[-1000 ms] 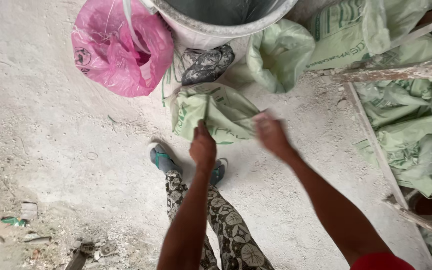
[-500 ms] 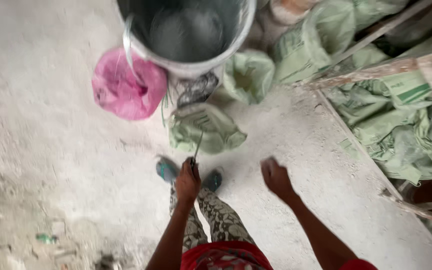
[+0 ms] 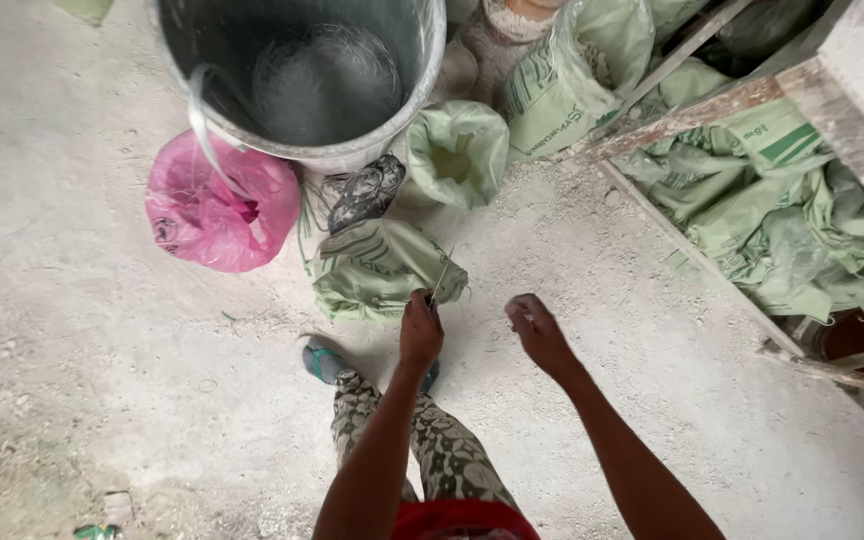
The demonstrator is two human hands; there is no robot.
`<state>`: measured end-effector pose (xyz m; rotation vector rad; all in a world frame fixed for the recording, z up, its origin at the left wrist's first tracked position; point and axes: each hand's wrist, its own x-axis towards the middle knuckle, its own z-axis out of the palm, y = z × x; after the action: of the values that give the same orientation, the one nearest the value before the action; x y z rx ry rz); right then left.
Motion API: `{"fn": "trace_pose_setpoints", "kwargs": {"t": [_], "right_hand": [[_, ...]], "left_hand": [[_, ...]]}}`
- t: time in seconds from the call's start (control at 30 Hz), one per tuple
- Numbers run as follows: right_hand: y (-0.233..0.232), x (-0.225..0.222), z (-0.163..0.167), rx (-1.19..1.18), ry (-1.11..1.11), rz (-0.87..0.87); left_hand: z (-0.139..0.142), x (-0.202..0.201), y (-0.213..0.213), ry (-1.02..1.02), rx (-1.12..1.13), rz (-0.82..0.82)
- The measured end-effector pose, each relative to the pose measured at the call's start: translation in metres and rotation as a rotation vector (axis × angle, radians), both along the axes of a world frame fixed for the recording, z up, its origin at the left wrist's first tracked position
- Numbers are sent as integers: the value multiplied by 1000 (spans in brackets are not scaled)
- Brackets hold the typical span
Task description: The person cuts open a green bag of white powder with a knife, scoops the powder by hand into a bucket, and stirs the contents with their hand. The person wears flip-flops and patterned pants while working in a cluttered area with multiple bags and buckets.
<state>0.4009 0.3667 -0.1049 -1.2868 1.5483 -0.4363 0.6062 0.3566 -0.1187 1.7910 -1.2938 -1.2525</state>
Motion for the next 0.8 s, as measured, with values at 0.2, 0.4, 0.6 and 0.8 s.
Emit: {"fn": "trace_pose_setpoints", "kwargs": {"t": [0.2,0.4,0.6,0.8], "right_hand": [[-30,56,-91,-417,302,336],[-68,66,-139,-390,385,538],[-104,56,-146,-59,296,795],[-103,45,-149,38,196,611]], "left_hand": [[-57,-8,-13,-265,-341,-62],[-104,-7,-3,-464,-444,-114],[-111,19,-34,-425,-458,-225],[-87,41,-62,55,-58,-331]]}}
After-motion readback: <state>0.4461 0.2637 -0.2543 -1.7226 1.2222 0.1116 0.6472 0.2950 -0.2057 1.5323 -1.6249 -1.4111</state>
